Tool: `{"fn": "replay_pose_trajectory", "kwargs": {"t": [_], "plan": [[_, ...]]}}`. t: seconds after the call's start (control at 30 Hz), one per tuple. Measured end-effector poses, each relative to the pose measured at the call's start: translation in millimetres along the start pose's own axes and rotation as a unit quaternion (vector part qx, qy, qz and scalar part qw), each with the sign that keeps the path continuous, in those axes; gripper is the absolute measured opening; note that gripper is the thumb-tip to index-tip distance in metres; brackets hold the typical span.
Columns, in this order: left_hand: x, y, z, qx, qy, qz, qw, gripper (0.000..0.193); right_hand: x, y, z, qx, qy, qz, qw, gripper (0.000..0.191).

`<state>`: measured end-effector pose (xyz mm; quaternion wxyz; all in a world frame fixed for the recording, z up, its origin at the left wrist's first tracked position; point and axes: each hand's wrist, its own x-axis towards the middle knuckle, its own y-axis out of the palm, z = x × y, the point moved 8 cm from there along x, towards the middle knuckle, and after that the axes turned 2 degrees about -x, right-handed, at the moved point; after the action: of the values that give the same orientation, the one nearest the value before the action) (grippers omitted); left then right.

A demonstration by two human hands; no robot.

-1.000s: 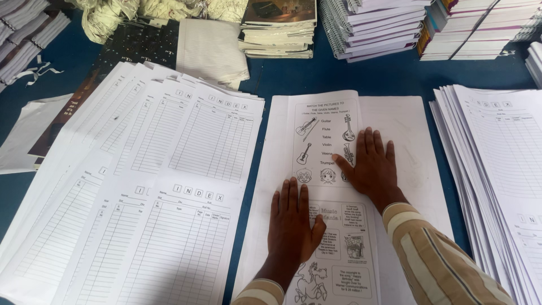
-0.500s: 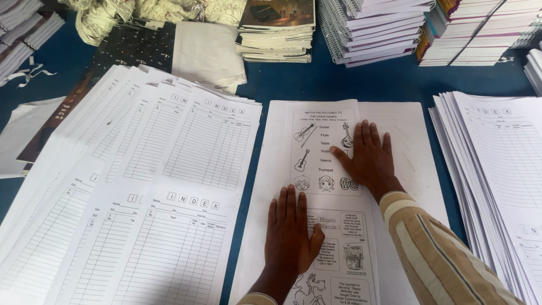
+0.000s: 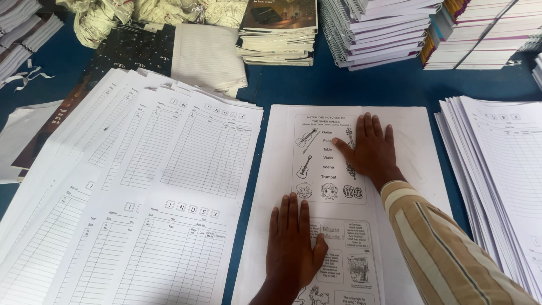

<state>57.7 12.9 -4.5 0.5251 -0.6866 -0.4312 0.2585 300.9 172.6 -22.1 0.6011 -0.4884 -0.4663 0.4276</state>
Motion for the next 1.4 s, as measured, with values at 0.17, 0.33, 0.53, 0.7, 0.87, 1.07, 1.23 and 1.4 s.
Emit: {"fn": "replay_pose_trajectory", "kwargs": {"t": [0.17, 0.33, 0.53, 0.7, 0.87, 1.07, 1.23, 1.4], "plan": [[-2, 0, 0, -0.009, 0.007, -0.004, 1.000, 0.077, 11, -2, 2, 0.008, 0.007, 0.013, 1.000, 0.106], [-2, 1, -1, -0.009, 0.003, -0.001, 1.000, 0.078, 19, -3, -1, 0.007, 0.019, 0.015, 1.000, 0.107], [-3, -1, -1, -0.014, -0.005, 0.015, 1.000, 0.078, 27, -3, -2, 0.002, 0.029, 0.020, 0.999, 0.108], [-4, -1, 0, -0.015, -0.006, 0.021, 1.000, 0.077, 30, -4, -2, 0.019, 0.033, 0.013, 0.999, 0.108], [-3, -3, -1, -0.005, 0.003, -0.006, 1.000, 0.077, 28, -5, -2, 0.019, 0.030, 0.007, 0.999, 0.108], [-2, -2, 0, 0.000, 0.005, -0.014, 1.000, 0.078, 18, -6, 0, 0.016, 0.019, -0.005, 1.000, 0.104], [-1, -2, 2, 0.013, -0.003, -0.011, 1.000, 0.078, 5, -6, 3, 0.011, 0.011, -0.012, 1.000, 0.103], [4, 1, 3, 0.025, -0.013, 0.007, 1.000, 0.078, -11, -8, 5, 0.020, 0.002, -0.034, 0.999, 0.100]]}}
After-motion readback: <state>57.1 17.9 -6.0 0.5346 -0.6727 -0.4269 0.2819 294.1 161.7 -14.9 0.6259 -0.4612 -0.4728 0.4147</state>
